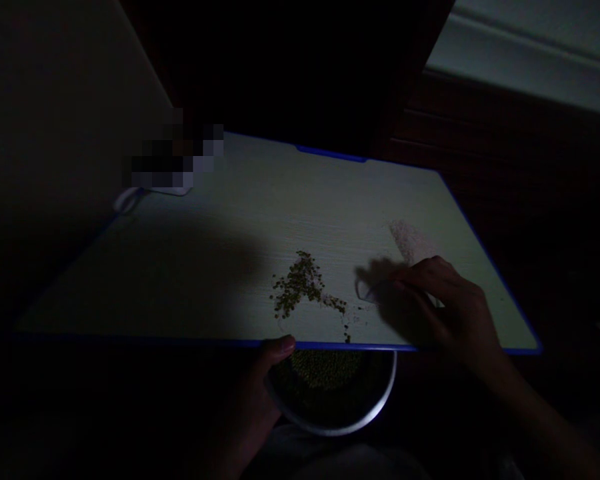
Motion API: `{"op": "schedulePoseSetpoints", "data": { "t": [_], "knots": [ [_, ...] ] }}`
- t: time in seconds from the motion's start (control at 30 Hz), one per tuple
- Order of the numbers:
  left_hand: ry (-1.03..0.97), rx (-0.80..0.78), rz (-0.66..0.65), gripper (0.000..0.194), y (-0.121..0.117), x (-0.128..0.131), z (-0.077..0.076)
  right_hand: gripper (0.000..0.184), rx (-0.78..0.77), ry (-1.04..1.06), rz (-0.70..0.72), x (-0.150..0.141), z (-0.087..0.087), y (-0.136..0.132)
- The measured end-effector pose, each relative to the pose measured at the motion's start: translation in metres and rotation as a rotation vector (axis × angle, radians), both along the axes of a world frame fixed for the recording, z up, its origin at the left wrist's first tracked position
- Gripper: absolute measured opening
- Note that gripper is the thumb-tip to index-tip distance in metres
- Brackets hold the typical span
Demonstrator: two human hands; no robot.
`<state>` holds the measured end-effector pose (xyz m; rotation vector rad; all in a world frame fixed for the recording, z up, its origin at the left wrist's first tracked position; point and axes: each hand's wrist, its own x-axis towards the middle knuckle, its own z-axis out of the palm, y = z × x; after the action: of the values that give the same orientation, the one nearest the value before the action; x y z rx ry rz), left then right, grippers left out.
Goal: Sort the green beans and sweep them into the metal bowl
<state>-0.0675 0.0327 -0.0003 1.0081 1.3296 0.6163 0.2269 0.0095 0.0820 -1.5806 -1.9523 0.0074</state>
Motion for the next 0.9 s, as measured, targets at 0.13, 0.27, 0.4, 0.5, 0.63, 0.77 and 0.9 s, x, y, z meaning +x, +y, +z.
{"op": "schedulePoseSetpoints", "data": {
  "t": [0.13, 0.27, 0.4, 0.5, 0.63, 0.77, 0.9],
  "knots": [
    [0.022, 0.005, -0.025, 0.031, 0.000, 0.003, -0.003, 0.022, -0.007, -0.016, 0.078, -0.007, 0.001, 0.001],
    [0.083, 0.056, -0.030, 0.035, 0.000, -0.002, -0.003, 0.023, 0.008, -0.021, 0.124, -0.009, 0.005, -0.003],
    [0.069, 0.039, -0.037, 0.036, -0.001, -0.003, -0.008, 0.020, 0.015, -0.013, 0.099, -0.006, 0.007, -0.013],
    [0.030, 0.040, -0.016, 0.034, -0.003, 0.001, -0.014, 0.019, 0.007, -0.005, 0.095, -0.007, 0.004, -0.020],
    [0.067, 0.111, -0.006, 0.035, -0.005, 0.003, -0.016, 0.022, 0.039, -0.021, 0.075, -0.014, -0.001, -0.017],
    [0.036, 0.079, -0.010, 0.031, -0.002, 0.002, -0.014, 0.026, 0.059, -0.030, 0.140, -0.018, 0.001, -0.013],
    [0.004, 0.031, -0.023, 0.031, -0.003, -0.001, -0.016, 0.028, 0.043, -0.019, 0.140, -0.018, 0.005, -0.017]
  ]
}}
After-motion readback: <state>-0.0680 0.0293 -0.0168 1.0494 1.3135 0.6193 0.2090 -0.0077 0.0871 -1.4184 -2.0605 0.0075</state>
